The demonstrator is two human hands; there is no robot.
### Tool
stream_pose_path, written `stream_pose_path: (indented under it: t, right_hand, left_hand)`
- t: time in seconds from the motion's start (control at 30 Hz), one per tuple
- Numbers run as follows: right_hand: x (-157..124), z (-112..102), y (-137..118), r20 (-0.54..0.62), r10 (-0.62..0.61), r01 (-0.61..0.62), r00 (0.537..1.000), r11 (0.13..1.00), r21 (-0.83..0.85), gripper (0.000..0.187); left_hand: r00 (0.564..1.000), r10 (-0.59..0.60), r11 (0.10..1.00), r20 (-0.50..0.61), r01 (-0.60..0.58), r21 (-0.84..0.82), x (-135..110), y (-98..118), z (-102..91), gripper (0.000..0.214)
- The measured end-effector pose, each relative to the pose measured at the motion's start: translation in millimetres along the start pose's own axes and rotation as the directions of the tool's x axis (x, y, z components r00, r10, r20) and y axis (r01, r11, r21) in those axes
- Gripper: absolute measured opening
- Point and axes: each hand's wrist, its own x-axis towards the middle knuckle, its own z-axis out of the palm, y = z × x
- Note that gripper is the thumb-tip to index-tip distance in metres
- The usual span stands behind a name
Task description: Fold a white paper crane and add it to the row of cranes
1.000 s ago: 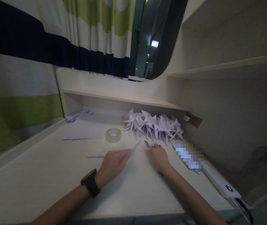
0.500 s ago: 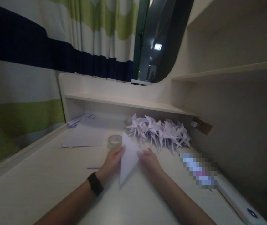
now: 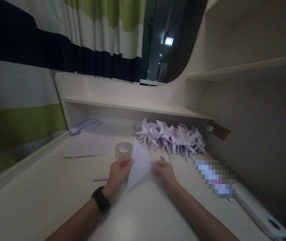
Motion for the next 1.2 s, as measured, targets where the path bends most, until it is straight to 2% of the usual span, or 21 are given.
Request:
stream_pose_path:
  t: [0.07,0.23,0.3,0.43,0.5,0.53,0.57,0.6,0.63,0.7,0.77,0.83,0.9,1.03,1.1,1.2]
  right_hand:
    - [-3,1,-3,0.008,-0.002,0.003,1.000,1.000,-0.027,0.034]
    - [-8,4,-5,0.092,-0.047,0.054,0.995,0.995,-0.085,0.032]
    - [-5,2,-3,0.103,-0.059,0.068,0.993,0.994,-0.088,0.032]
    - [8,-10,-8,0.010,-0.097,0.097,0.995,0.994,-0.052,0.035]
    - [11,-19,-18,-0.030,-0.152,0.146,0.988,0.978,-0.150,0.035]
    - [10,-23,-25,-0.023,-0.189,0.177,0.982,0.950,-0.259,0.034]
    - [7,-28,-31,0.002,-0.226,0.208,0.974,0.892,-0.402,0.033]
    - [2,-32,-37,0.039,-0.258,0.235,0.965,0.794,-0.560,0.031]
    - [-4,-37,-42,0.085,-0.282,0.257,0.956,0.657,-0.709,0.030]
    - [-21,-44,-48,0.114,-0.323,0.218,0.940,0.307,-0.926,0.029]
    - [-37,-52,-48,0.177,-0.318,0.197,0.931,0.032,-0.980,0.027]
    - [-50,-59,-44,0.225,-0.254,0.202,0.941,-0.113,-0.973,0.033]
    - [-57,-66,-38,0.240,-0.208,0.209,0.948,-0.163,-0.964,0.043]
    - [-59,-72,-26,0.239,-0.161,0.210,0.958,-0.177,-0.961,0.052]
    - [-59,-73,-23,0.233,-0.158,0.205,0.959,-0.176,-0.963,0.051]
    - [-58,-73,-19,0.231,-0.169,0.204,0.958,-0.164,-0.965,0.048]
  left_hand:
    - [0.999,0.026,0.999,-0.027,-0.026,0.019,1,-3,-0.2,0.033]
    - [0.989,-0.018,0.998,0.148,0.027,-0.059,-5,-12,3.6,0.036]
    - [0.987,-0.039,0.997,0.156,0.049,-0.061,-9,-12,4.7,0.039]
    - [0.992,-0.069,0.996,0.109,0.075,-0.048,-12,-12,5.2,0.040]
    - [0.985,-0.083,0.996,0.148,0.084,-0.005,-12,-14,5.8,0.040]
    - [0.976,-0.094,0.995,0.197,0.088,0.037,-13,-16,6.5,0.040]
    - [0.963,-0.108,0.992,0.248,0.087,0.094,-14,-19,7.3,0.040]
    - [0.945,-0.120,0.984,0.304,0.072,0.164,-16,-21,8.4,0.040]
    - [0.928,-0.124,0.969,0.351,0.036,0.246,-18,-23,9.5,0.040]
    - [0.901,-0.101,0.902,0.422,-0.096,0.420,-23,-24,11.7,0.040]
    - [0.887,-0.051,0.775,0.460,-0.256,0.578,-29,-20,13.3,0.039]
    - [0.877,-0.019,0.630,0.480,-0.362,0.687,-34,-14,14.1,0.038]
    - [0.873,0.006,0.519,0.488,-0.420,0.745,-37,-9,14.0,0.038]
    - [0.866,0.094,0.379,0.490,-0.487,0.787,-40,-10,10.4,0.042]
    - [0.852,0.181,0.339,0.491,-0.523,0.782,-38,-15,7.4,0.047]
    - [0.806,0.326,0.340,0.493,-0.587,0.735,-34,-18,3.8,0.041]
